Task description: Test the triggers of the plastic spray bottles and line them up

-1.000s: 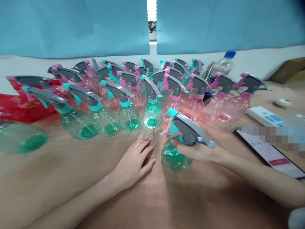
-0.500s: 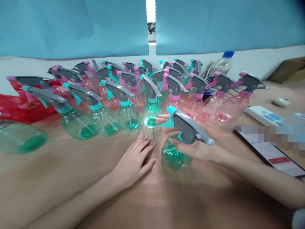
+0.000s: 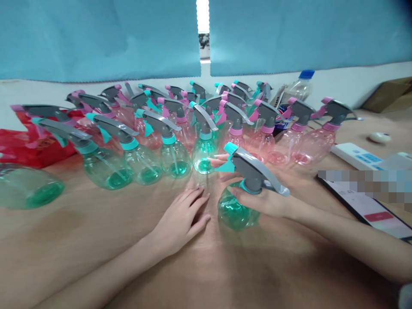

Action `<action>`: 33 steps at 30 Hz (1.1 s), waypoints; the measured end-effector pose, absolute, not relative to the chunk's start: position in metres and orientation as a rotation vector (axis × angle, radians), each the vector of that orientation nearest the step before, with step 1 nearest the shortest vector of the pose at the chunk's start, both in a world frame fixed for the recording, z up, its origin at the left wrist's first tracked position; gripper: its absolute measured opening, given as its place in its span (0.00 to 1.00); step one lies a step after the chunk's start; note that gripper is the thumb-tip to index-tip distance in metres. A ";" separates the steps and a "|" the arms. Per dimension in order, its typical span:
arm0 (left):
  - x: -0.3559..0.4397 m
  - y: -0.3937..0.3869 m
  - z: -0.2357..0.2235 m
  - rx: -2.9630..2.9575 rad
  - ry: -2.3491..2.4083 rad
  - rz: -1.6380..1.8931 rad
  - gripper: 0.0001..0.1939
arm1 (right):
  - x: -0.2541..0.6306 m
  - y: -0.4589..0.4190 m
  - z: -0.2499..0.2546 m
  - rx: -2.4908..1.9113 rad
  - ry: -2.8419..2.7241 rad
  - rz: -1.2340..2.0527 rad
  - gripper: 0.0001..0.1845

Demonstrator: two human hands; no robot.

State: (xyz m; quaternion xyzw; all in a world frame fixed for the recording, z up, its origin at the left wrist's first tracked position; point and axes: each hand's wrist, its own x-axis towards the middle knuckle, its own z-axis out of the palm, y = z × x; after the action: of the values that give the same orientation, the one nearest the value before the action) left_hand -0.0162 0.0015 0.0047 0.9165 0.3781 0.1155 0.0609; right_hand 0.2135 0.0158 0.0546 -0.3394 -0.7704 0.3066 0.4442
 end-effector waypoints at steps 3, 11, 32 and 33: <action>-0.016 0.001 0.005 2.773 1.149 0.337 0.23 | 0.212 0.014 0.058 -0.820 -1.883 0.781 0.18; -0.016 0.001 0.004 2.753 1.153 0.343 0.23 | 0.212 0.013 0.058 -0.752 -1.846 0.877 0.24; -0.016 0.001 0.004 2.757 1.157 0.350 0.23 | 0.210 0.015 0.055 -0.795 -1.842 0.863 0.30; -0.016 0.001 0.004 2.756 1.156 0.355 0.23 | 0.211 0.015 0.055 -0.798 -1.845 0.866 0.30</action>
State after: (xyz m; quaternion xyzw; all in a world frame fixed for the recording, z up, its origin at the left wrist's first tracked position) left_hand -0.0161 0.0013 0.0037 0.9137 0.3833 0.1176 0.0657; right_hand 0.2108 0.0154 0.0550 -0.3239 -0.7491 0.3516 0.4587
